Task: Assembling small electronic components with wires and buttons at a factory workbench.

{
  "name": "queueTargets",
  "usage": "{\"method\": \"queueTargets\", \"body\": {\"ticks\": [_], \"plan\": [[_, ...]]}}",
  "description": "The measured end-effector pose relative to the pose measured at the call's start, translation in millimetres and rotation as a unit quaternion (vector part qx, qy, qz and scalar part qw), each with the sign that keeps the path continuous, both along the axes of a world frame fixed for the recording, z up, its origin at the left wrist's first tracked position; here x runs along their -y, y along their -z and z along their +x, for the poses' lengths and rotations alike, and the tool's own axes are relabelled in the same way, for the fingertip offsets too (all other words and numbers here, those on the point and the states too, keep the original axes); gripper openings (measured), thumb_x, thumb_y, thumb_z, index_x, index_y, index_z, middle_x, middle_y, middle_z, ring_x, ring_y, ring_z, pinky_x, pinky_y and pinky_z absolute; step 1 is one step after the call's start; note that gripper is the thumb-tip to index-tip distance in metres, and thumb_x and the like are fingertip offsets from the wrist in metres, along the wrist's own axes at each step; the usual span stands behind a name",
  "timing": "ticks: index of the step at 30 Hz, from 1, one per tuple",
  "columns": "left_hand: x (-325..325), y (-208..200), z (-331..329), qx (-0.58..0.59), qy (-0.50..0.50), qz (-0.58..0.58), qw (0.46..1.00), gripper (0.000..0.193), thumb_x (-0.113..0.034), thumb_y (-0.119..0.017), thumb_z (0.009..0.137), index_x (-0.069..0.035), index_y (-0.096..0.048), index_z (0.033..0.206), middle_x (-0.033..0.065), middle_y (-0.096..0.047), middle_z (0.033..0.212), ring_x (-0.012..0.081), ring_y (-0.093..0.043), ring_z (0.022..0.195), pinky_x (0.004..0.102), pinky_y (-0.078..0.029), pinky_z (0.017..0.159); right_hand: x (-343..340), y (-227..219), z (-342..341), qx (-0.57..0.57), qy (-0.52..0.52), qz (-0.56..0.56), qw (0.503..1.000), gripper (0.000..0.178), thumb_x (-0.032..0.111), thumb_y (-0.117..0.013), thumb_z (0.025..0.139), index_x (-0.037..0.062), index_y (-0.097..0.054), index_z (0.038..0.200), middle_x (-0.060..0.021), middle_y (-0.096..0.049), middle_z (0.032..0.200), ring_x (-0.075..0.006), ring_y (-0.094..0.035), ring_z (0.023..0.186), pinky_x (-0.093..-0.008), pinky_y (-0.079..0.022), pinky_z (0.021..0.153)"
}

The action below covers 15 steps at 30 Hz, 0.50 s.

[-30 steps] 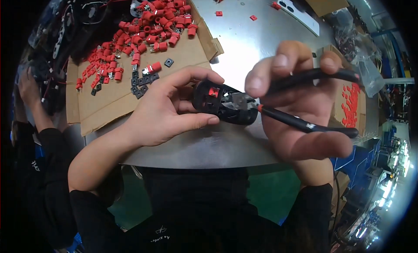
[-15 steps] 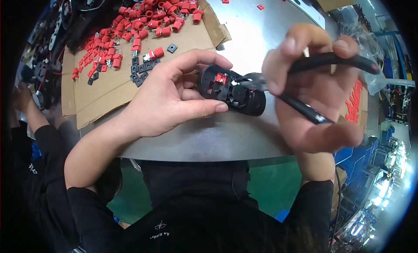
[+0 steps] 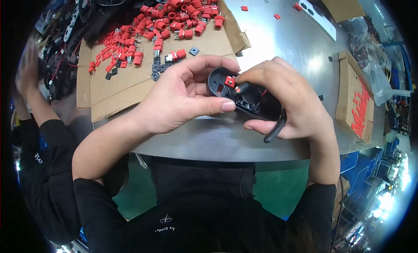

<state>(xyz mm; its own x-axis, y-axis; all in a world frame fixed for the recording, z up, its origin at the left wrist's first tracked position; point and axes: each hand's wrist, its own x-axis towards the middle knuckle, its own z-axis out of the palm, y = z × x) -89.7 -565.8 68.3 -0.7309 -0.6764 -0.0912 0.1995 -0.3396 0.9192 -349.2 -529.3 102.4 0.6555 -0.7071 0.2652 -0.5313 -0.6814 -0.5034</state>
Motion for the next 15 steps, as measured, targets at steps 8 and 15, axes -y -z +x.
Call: {"method": "queueTargets", "body": {"ticks": [8, 15], "plan": [[-6.1, -18.3, 2.7, 0.145, 0.057, 0.049, 0.987, 0.058, 0.007, -0.077, 0.086, 0.002, -0.052, 0.138, 0.0100, -0.059, 0.129, 0.0150, -0.065, 0.115, 0.0272, -0.058, 0.098, -0.9, -2.3, 0.1, -0.036, -0.051, 0.045, 0.997, 0.058, 0.043, -0.085, 0.074, 0.0022, -0.070, 0.113, -0.0098, -0.052, 0.077, -0.0314, -0.059, 0.065, -0.0397, -0.045, 0.056], [2.7, -23.0, 6.8, 0.158, 0.105, 0.019, 0.982, 0.057, 0.006, -0.077, 0.086, 0.001, -0.052, 0.137, 0.0088, -0.056, 0.133, 0.0147, -0.065, 0.115, 0.0259, -0.060, 0.093, -1.2, 3.4, 5.9, -0.040, -0.060, 0.013, 0.997, 0.053, 0.042, -0.084, 0.077, 0.0036, -0.070, 0.112, -0.0093, -0.051, 0.075, -0.0304, -0.057, 0.063, -0.0404, -0.043, 0.054]]}}
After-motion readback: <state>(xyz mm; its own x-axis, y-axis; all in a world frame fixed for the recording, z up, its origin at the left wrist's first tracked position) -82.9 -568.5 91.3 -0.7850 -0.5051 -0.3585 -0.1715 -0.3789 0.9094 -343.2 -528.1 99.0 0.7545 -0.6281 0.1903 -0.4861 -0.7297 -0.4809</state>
